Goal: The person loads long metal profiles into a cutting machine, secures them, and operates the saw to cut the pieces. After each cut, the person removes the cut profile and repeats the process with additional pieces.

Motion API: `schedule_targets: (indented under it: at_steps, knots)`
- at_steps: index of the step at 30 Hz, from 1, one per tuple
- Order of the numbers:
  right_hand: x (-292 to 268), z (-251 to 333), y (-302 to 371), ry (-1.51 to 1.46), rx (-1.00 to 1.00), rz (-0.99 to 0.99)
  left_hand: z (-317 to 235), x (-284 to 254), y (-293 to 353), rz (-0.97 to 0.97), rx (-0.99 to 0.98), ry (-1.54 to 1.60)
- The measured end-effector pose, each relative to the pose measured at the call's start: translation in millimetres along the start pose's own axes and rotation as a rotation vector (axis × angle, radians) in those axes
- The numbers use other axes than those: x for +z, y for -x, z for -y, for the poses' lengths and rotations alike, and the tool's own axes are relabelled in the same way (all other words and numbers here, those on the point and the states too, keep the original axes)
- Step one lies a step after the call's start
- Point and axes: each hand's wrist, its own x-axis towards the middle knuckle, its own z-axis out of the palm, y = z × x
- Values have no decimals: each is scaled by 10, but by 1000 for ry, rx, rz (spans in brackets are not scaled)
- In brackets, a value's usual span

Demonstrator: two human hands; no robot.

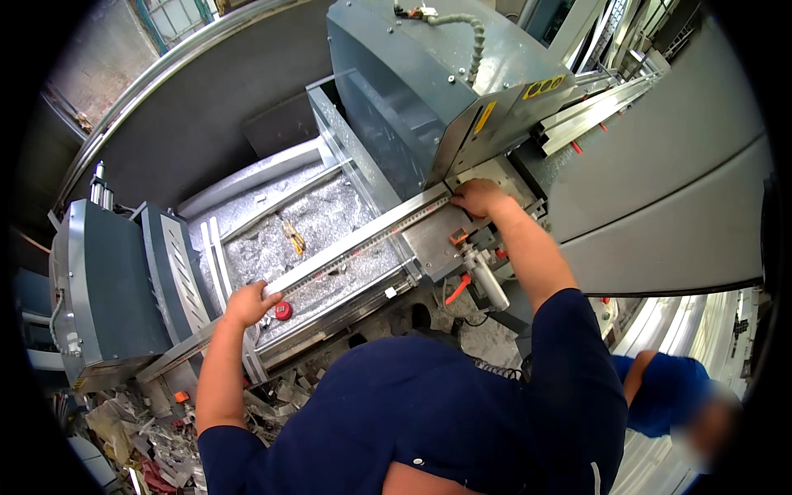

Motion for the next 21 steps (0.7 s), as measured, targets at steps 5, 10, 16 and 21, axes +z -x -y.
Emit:
schedule_targets:
  at_steps: [5,10,16,21]
  knots:
    - [-288,63,8,-15,77,69,-119,56,3,-90,-9,-118]
    - [-271,-217,47,-74,102,20,-797,167,-379,-106,24,-169]
    - [-304,-707,498,-125,149,-66,-1208,116,-619,-64,70,-169]
    - [-374,-666,186,-194,99,-146,-1122,156,-302,-108,25,-191]
